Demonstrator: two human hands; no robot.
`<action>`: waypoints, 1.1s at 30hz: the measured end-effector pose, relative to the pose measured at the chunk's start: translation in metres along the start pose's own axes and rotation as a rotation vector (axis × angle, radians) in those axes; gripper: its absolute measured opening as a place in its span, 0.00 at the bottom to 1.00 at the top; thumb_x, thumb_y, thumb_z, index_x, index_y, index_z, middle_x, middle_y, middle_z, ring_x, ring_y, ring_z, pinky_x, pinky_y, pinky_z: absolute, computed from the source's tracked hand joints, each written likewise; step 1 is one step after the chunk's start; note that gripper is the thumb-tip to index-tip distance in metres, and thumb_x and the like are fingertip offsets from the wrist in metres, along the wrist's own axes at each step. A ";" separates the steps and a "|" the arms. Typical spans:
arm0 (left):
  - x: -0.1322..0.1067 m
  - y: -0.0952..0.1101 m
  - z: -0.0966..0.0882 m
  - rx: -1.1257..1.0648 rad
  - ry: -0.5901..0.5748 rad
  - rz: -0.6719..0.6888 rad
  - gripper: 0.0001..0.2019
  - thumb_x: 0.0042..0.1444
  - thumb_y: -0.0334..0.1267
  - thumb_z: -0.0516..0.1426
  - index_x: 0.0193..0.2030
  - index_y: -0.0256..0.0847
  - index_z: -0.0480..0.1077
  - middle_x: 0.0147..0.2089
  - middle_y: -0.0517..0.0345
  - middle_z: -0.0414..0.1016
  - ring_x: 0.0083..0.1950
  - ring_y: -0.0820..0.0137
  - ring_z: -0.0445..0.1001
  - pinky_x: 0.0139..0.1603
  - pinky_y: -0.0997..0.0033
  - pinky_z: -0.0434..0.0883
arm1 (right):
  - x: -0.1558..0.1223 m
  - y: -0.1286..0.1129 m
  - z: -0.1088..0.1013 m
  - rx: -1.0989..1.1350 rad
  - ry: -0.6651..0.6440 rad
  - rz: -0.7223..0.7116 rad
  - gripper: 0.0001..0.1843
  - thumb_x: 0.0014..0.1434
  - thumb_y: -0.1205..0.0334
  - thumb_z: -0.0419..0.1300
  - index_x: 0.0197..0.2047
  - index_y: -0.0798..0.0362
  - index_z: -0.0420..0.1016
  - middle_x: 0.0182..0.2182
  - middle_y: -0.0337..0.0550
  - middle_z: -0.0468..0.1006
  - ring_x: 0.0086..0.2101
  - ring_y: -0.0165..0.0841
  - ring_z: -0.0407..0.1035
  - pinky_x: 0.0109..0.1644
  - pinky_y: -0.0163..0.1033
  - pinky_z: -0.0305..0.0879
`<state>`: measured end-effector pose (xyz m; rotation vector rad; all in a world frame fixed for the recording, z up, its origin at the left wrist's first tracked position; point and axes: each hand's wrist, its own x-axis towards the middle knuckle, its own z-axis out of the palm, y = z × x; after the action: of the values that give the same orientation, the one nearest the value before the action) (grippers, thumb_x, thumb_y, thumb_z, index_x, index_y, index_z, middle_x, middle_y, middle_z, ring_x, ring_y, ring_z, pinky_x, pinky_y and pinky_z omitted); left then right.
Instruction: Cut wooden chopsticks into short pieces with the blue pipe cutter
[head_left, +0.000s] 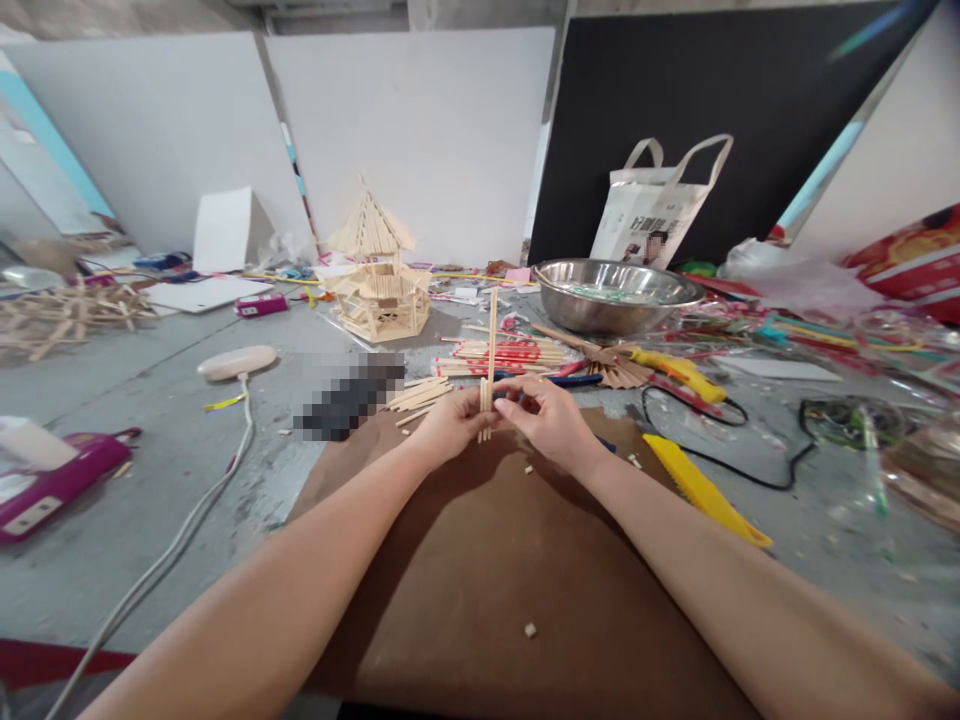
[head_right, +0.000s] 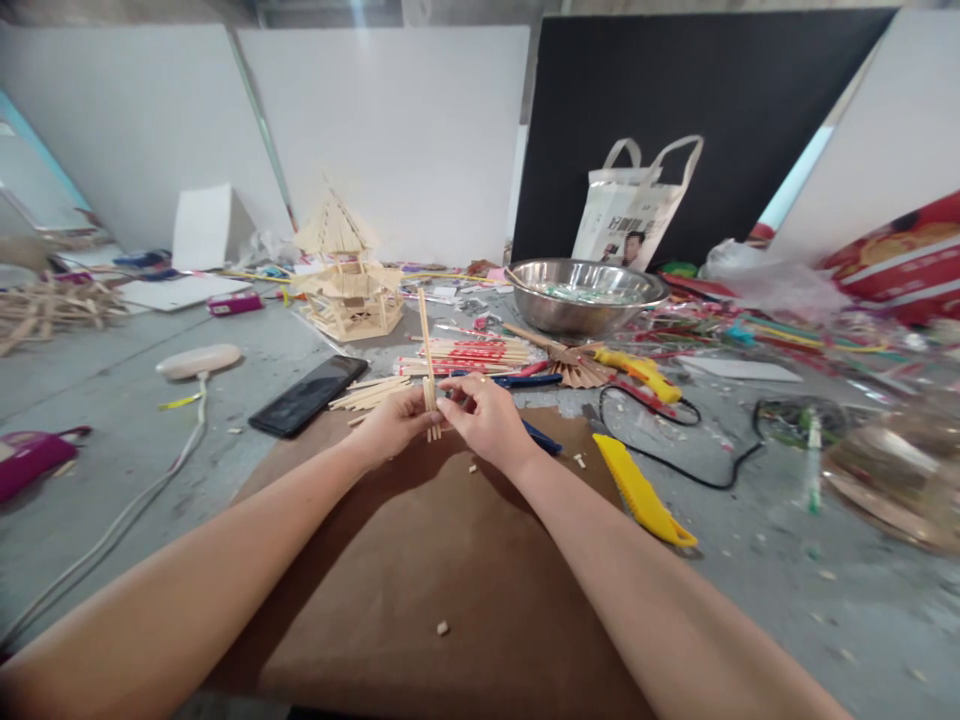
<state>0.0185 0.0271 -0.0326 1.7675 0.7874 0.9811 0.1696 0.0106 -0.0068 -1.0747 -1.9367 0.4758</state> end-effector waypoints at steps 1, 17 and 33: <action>0.000 0.000 0.000 0.028 -0.011 0.018 0.11 0.46 0.38 0.53 0.32 0.31 0.66 0.30 0.56 0.69 0.34 0.72 0.66 0.38 0.71 0.63 | 0.001 -0.001 0.001 0.014 -0.001 -0.025 0.13 0.49 0.60 0.53 0.38 0.55 0.70 0.28 0.40 0.68 0.26 0.26 0.61 0.30 0.32 0.59; -0.006 0.016 -0.002 0.370 -0.048 -0.084 0.12 0.46 0.40 0.51 0.26 0.32 0.69 0.22 0.60 0.66 0.24 0.77 0.62 0.27 0.78 0.60 | 0.005 -0.008 0.001 0.097 -0.010 -0.032 0.10 0.49 0.59 0.53 0.27 0.56 0.72 0.25 0.40 0.72 0.28 0.28 0.65 0.35 0.33 0.59; -0.006 0.021 -0.009 0.347 -0.072 -0.159 0.16 0.44 0.46 0.51 0.26 0.33 0.71 0.17 0.65 0.60 0.20 0.81 0.55 0.23 0.80 0.58 | 0.005 -0.010 0.002 0.169 -0.050 0.012 0.08 0.47 0.60 0.55 0.24 0.56 0.71 0.22 0.38 0.68 0.25 0.25 0.62 0.31 0.32 0.58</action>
<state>0.0095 0.0189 -0.0129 1.9854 1.0845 0.7016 0.1617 0.0093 0.0012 -0.9750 -1.8967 0.6664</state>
